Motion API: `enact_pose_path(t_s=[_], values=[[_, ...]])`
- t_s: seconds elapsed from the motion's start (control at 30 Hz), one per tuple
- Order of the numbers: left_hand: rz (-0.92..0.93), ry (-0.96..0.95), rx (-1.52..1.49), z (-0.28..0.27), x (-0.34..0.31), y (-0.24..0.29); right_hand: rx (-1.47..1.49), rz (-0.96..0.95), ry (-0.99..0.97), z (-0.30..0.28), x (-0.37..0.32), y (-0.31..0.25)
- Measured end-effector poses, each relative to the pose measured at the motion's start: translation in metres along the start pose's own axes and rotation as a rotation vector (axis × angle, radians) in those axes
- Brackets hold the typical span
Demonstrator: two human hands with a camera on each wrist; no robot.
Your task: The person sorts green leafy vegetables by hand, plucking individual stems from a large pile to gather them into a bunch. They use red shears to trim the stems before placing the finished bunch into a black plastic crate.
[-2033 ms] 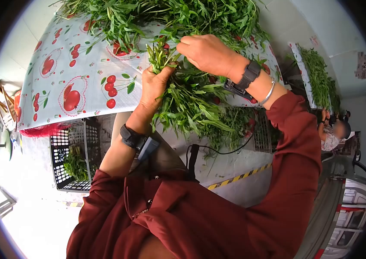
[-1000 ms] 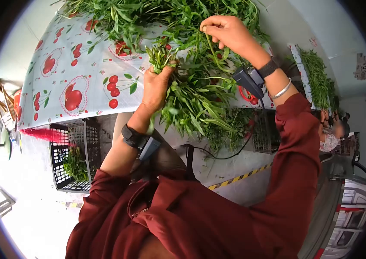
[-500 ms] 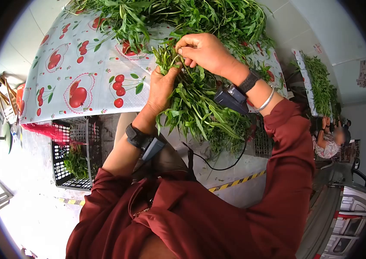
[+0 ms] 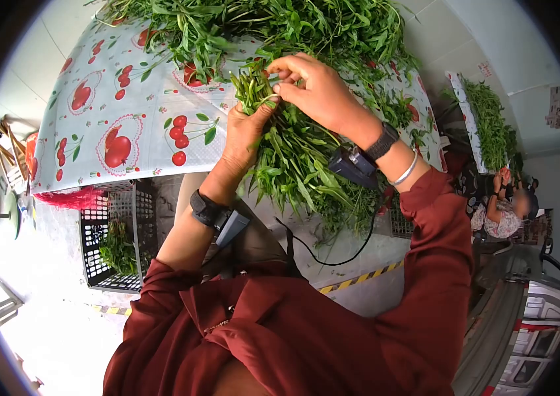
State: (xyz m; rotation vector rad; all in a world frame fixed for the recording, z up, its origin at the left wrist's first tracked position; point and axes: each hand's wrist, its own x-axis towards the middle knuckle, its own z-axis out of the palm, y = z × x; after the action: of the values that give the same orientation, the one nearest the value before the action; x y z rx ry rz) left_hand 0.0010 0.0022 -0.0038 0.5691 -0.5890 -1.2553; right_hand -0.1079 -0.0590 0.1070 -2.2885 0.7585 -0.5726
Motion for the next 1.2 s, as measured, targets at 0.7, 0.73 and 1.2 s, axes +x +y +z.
enact_pose_path(t_s=[0.7, 0.73, 1.2], values=[[0.004, 0.033, 0.062, 0.005, -0.001, 0.006, -0.167, -0.046, 0.061, 0.005, -0.034, 0.017], [0.002, 0.047, 0.087, 0.006, -0.002, 0.006, -0.136, -0.035, 0.046, 0.003, -0.035, 0.020], [0.103, -0.021, 0.099, 0.004, -0.001, 0.005, -0.294, 0.473, -0.012, -0.081, -0.097, 0.077]])
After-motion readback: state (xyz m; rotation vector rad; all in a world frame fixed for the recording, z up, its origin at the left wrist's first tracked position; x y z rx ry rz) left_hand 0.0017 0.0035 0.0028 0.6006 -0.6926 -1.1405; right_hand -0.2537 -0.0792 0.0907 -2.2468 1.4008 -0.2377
